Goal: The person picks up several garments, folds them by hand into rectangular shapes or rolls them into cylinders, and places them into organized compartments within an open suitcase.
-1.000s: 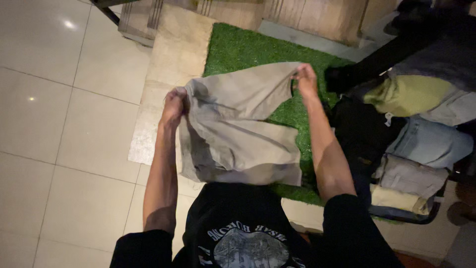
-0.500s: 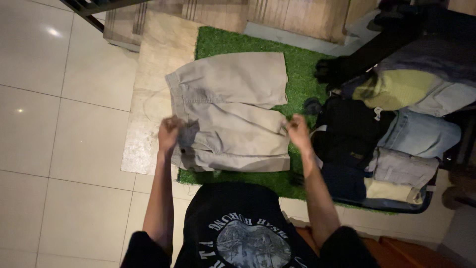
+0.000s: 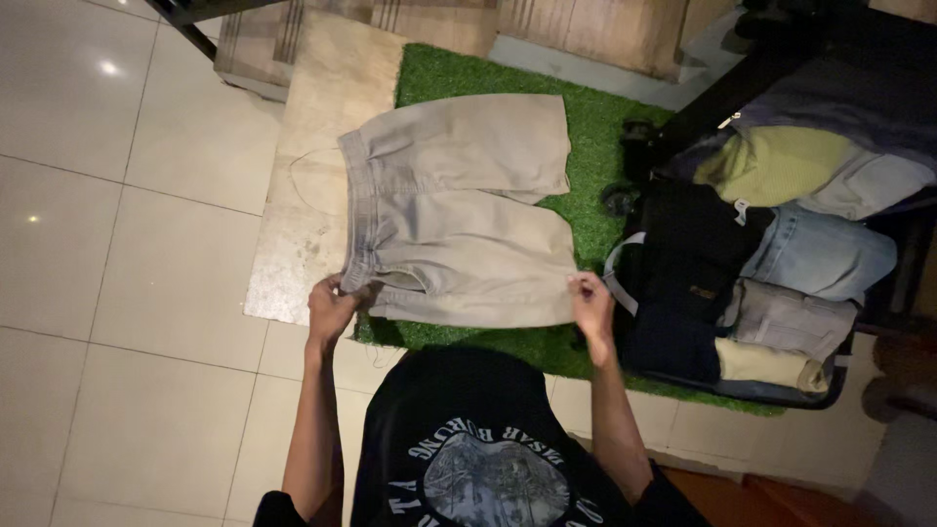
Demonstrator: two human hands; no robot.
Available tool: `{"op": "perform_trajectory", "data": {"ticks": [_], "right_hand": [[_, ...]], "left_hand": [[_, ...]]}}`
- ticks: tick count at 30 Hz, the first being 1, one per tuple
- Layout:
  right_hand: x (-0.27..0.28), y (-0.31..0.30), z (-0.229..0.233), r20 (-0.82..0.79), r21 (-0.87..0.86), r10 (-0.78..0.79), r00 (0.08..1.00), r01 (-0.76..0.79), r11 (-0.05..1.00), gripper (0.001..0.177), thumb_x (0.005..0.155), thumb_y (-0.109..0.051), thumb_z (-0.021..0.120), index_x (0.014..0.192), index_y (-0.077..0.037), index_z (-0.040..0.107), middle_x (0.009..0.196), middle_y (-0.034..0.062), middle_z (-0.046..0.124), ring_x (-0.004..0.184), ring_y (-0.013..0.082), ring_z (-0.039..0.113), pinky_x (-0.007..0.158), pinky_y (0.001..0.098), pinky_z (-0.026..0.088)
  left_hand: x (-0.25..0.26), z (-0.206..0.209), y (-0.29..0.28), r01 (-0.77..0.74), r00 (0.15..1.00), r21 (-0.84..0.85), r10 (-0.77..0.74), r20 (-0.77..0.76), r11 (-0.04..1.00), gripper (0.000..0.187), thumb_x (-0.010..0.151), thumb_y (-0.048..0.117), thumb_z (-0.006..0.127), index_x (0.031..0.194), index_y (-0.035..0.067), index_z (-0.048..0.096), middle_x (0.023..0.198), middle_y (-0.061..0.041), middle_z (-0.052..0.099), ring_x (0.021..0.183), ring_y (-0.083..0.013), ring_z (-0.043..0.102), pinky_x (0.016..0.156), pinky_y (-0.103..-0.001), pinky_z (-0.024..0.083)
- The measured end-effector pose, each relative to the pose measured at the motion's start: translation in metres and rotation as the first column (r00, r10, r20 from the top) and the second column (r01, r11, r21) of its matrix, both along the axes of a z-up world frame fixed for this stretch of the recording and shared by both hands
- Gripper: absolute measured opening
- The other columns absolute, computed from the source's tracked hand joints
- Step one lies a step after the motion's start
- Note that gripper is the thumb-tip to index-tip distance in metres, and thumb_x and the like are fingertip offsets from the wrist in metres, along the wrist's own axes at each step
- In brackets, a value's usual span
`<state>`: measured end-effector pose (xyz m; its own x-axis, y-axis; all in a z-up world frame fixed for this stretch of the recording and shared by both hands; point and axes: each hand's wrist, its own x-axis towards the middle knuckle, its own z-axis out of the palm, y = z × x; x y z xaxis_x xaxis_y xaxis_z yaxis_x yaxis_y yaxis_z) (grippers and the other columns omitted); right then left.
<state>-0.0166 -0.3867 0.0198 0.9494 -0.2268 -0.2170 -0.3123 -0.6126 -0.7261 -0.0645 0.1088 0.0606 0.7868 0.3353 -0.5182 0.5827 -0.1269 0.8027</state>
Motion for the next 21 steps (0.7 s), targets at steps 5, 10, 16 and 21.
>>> {"op": "perform_trajectory", "data": {"ticks": [5, 10, 16, 21], "right_hand": [[-0.022, -0.005, 0.028, -0.037, -0.006, -0.007, 0.999, 0.007, 1.000, 0.021, 0.103, -0.029, 0.066, 0.109, -0.008, 0.068, 0.080, 0.0086, 0.070, 0.069, 0.0158, 0.061, 0.065, 0.0332, 0.050], [-0.068, -0.015, 0.005, 0.144, -0.256, 0.219, 0.965, -0.177, 0.950, 0.026, 0.098, -0.031, 0.070, 0.113, -0.010, 0.070, 0.092, 0.0147, 0.073, 0.082, 0.0226, 0.069, 0.070, 0.0357, 0.053], [-0.077, -0.021, 0.002, -0.125, -0.236, -0.007, 0.992, -0.022, 0.971, 0.038, 0.094, -0.038, 0.075, 0.120, -0.011, 0.068, 0.090, 0.0146, 0.072, 0.072, 0.0239, 0.070, 0.070, 0.0378, 0.055], [-0.048, -0.009, 0.046, -0.117, -0.066, -0.041, 0.992, 0.034, 0.997, 0.037, 0.092, -0.029, 0.075, 0.123, -0.011, 0.066, 0.087, 0.0107, 0.074, 0.073, 0.0167, 0.067, 0.070, 0.0335, 0.053]], "left_hand": [[-0.041, -0.027, 0.002, -0.048, 0.950, 0.723, -0.193, 0.247, 0.689, 0.049, 0.067, 0.030, 0.091, 0.101, -0.001, 0.074, 0.094, -0.020, 0.077, 0.096, -0.0400, 0.067, 0.089, -0.059, 0.050], [-0.087, -0.061, -0.003, 0.112, 0.972, 0.171, -0.072, -0.223, 0.979, 0.060, 0.071, 0.038, 0.081, 0.106, -0.009, 0.069, 0.088, -0.023, 0.076, 0.082, -0.0303, 0.073, 0.077, -0.040, 0.055], [-0.112, -0.075, 0.001, 0.123, 0.944, 0.016, -0.112, -0.311, 0.992, 0.057, 0.077, 0.043, 0.075, 0.097, -0.010, 0.075, 0.085, -0.020, 0.079, 0.081, -0.0266, 0.074, 0.075, -0.035, 0.055], [-0.100, -0.051, 0.008, 0.049, 0.970, -0.247, -0.104, -0.218, 0.968, 0.048, 0.082, 0.034, 0.069, 0.106, -0.007, 0.077, 0.089, -0.015, 0.076, 0.072, -0.0225, 0.071, 0.065, -0.035, 0.051]]}}
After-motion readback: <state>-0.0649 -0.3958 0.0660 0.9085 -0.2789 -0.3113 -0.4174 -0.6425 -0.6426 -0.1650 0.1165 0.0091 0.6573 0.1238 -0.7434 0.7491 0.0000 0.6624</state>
